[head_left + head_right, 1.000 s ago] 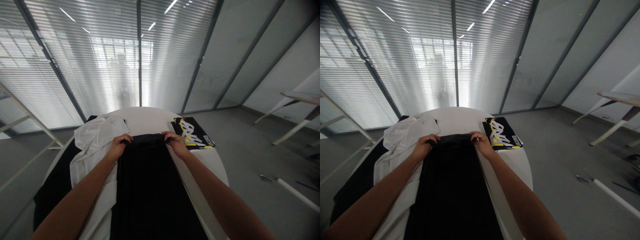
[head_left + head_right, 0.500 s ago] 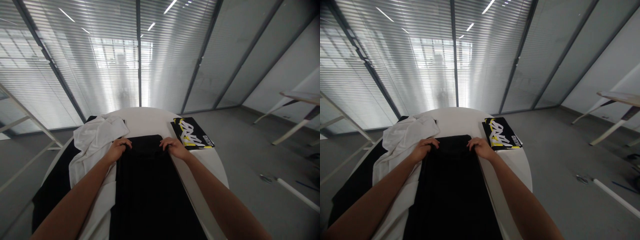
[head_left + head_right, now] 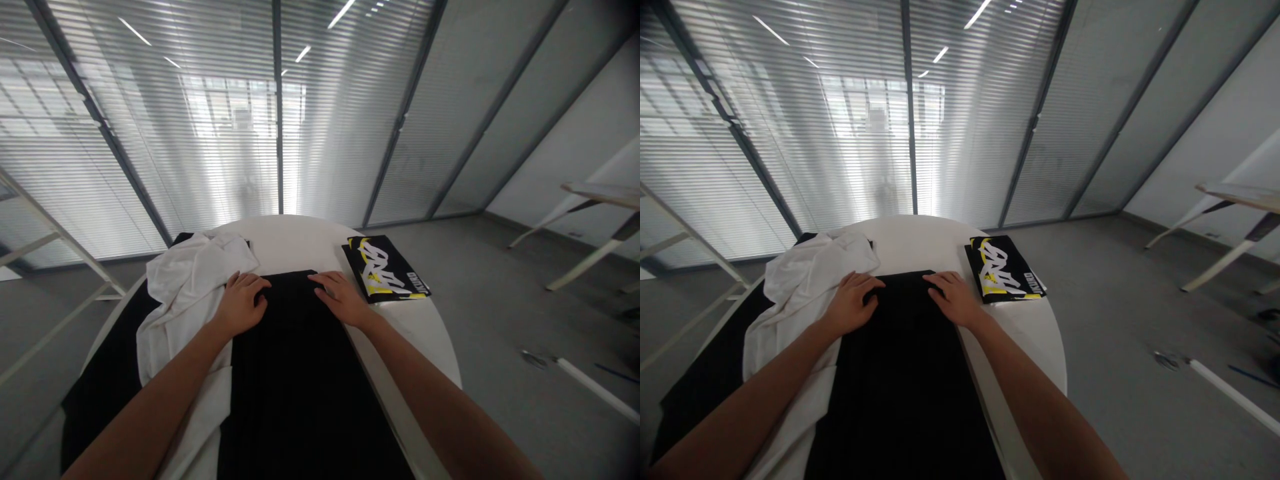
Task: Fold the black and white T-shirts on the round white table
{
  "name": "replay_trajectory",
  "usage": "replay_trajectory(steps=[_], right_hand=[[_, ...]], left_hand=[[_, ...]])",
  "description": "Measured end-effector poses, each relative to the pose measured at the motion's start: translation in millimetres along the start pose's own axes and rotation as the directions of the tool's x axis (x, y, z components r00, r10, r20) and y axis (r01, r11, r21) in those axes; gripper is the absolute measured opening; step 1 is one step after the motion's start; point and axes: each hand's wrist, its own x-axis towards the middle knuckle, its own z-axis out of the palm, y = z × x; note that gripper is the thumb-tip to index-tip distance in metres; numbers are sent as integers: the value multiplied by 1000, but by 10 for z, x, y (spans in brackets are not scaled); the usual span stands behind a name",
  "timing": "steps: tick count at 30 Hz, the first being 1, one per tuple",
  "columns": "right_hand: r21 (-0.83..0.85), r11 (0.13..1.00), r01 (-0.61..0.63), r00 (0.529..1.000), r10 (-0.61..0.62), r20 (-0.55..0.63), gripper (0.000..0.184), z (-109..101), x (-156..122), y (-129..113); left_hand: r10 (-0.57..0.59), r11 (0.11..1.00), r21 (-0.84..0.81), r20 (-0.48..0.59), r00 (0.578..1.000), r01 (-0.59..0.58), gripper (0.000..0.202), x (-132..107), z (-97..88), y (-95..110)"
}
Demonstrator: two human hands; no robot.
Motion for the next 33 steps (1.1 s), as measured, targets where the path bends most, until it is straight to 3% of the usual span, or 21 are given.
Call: replay_trajectory(steps=[5,9,20,24,27,33], right_hand=[[-84,997,0,970,20,241,61,127,-63,-37],[-133,991,-31,920,81,385,60,126,-99,-18],[-44,999,-9,854,30,519,55,-48,-84,34],[-29,999,-34,855,44,518,56,-66,-93,16],[-8,996,-88,874,81,478,44,-95,-90,-3],[21,993,-114,968,107,227,42,-88,-32,56]], left_hand=[[58,998,1,145,988,-58,52,-38,24,140],[34,998,38,262,964,-45,59,-109,96,139],[-46,999,23,429,902,40,75,-137,97,-45],[-34,999,-1,427,904,38,79,-120,97,-69],[-23,1000,-9,419,908,30,78,-118,110,-85],[24,1000,-25,411,912,-15,77,-85,113,-102]])
